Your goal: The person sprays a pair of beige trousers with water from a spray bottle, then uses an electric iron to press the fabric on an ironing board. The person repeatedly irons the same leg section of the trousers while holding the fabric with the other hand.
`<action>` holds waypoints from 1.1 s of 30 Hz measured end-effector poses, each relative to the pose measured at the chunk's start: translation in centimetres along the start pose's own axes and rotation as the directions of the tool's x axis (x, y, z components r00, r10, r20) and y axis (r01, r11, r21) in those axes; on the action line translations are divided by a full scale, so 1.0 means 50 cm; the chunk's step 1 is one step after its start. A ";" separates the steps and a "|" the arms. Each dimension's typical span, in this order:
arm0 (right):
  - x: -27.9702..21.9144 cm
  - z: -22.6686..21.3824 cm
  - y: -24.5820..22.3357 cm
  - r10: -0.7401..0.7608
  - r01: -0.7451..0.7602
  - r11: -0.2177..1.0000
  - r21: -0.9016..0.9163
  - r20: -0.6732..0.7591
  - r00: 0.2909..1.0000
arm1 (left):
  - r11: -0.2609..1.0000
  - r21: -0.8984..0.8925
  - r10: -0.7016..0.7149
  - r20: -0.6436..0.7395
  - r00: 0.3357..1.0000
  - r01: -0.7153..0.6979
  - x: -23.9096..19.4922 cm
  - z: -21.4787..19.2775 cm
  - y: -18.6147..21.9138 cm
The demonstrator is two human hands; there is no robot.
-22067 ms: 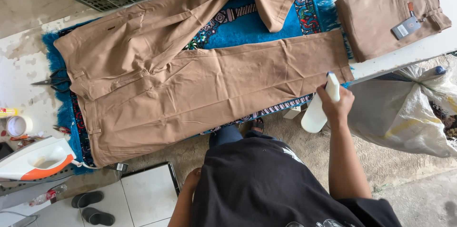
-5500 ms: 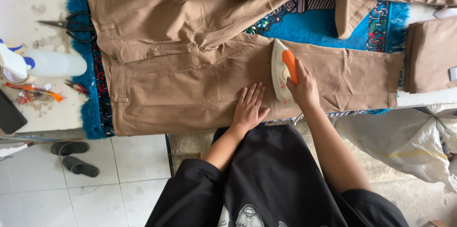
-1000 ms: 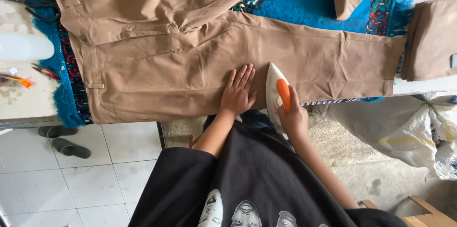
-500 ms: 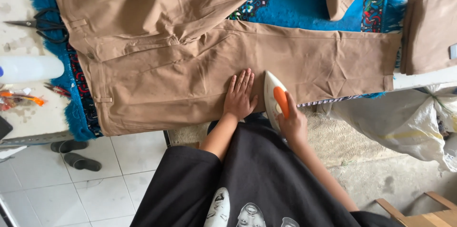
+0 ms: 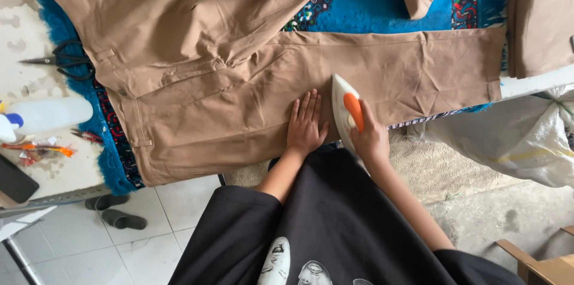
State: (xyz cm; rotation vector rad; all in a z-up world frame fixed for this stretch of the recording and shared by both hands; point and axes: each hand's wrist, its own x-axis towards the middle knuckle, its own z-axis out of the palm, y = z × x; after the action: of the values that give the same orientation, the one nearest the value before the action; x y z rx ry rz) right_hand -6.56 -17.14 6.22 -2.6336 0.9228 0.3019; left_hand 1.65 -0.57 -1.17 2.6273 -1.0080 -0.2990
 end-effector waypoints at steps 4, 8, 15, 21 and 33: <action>-0.106 0.011 0.055 0.041 -0.046 0.996 0.082 0.060 0.997 | 1.000 0.027 -0.003 -0.007 1.000 0.003 0.001 -0.004 0.002; -0.107 0.000 0.043 0.076 -0.076 0.997 -0.004 0.097 0.992 | 1.000 0.029 -0.005 0.024 1.000 0.004 0.000 -0.001 -0.001; 0.081 0.009 -0.013 0.061 -0.061 0.998 -0.022 0.003 0.998 | 1.000 -0.015 0.002 0.059 0.998 -0.001 0.000 -0.010 -0.003; 0.137 -0.047 0.038 0.202 -0.197 0.979 0.048 -0.126 0.971 | 1.000 0.008 0.006 0.001 1.000 -0.006 0.000 0.011 -0.004; 0.062 -0.052 0.056 0.007 0.038 0.966 0.255 -0.172 0.985 | 0.997 -0.073 0.029 -0.084 0.996 -0.035 -0.001 0.024 -0.009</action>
State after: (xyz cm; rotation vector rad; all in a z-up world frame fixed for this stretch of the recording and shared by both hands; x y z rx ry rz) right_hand -5.71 -21.92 6.98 -2.4519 0.9249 -0.0490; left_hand 1.55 -0.47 -2.47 2.5328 -0.9915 -0.2144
